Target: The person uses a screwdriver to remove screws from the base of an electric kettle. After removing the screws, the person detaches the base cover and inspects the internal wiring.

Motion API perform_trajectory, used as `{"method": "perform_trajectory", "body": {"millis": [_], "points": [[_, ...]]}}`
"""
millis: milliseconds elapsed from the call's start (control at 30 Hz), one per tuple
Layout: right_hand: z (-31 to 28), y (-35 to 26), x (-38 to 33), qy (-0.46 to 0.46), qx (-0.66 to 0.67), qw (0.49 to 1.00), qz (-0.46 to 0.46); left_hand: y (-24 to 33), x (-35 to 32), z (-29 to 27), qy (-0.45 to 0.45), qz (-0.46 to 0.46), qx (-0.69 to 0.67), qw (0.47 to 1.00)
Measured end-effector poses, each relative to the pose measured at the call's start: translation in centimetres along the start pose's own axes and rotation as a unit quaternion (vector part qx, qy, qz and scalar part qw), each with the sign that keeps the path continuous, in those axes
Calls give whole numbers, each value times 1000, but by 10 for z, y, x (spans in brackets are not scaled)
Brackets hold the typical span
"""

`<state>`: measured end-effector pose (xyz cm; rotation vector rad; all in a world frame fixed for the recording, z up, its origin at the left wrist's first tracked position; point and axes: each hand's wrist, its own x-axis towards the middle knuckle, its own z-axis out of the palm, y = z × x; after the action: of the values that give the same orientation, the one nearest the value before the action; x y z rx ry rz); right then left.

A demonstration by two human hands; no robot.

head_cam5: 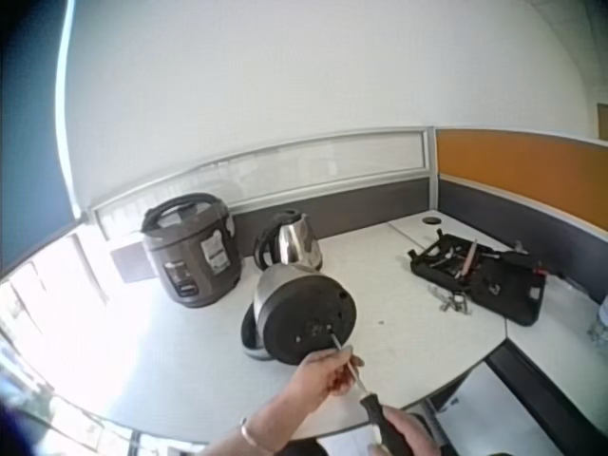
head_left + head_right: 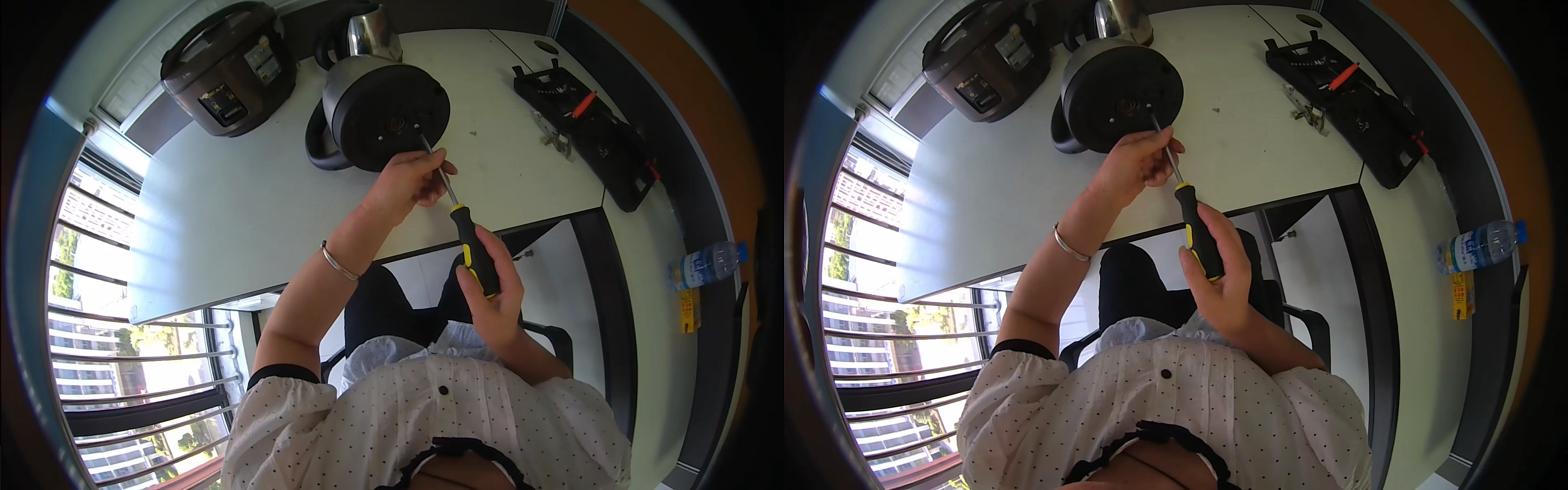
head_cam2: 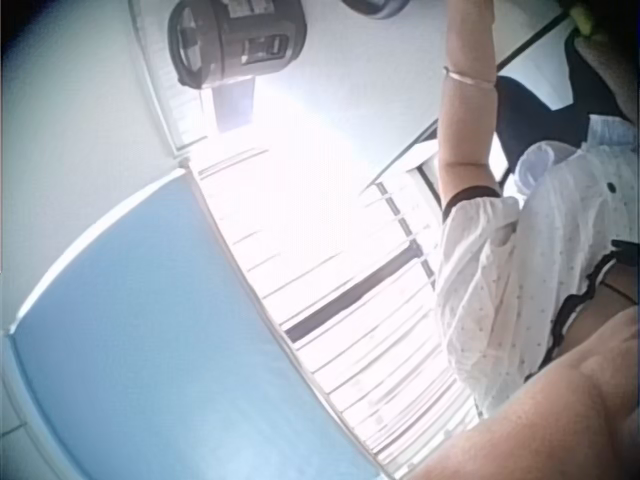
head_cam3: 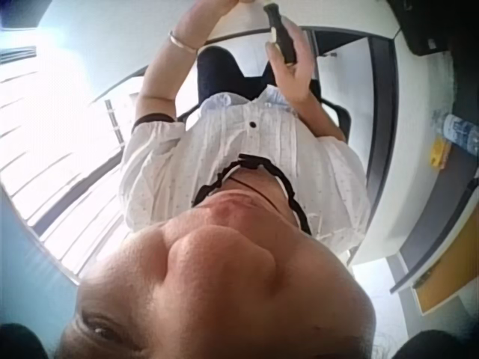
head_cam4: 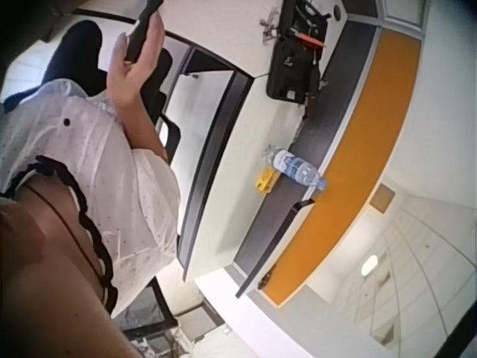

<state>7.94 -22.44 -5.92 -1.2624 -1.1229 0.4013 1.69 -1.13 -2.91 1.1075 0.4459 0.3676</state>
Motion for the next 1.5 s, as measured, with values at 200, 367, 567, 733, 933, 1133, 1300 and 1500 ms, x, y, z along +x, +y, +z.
{"method": "perform_trajectory", "body": {"millis": [200,367,567,733,933,1133,1300,1500], "points": [[-2,3,0,-1,-8,1000,-7,0,0,2,5,3,1,1000],[-2,4,2,0,-17,1000,-15,0,2,1,4,4,3,1000],[-1,6,2,2,-10,1000,-13,-1,4,0,9,2,3,1000],[-2,9,1,2,-32,999,-25,-1,5,-1,7,0,2,1000],[-1,8,6,-4,-64,996,-65,-2,6,-3,6,2,-3,1000],[-1,10,9,-9,-104,989,-107,-1,5,0,15,5,0,1000],[-1,10,11,-11,-125,984,-128,-1,5,0,13,10,13,1000],[-1,9,11,-18,-142,980,-140,-2,5,-1,7,11,14,1000]]}}
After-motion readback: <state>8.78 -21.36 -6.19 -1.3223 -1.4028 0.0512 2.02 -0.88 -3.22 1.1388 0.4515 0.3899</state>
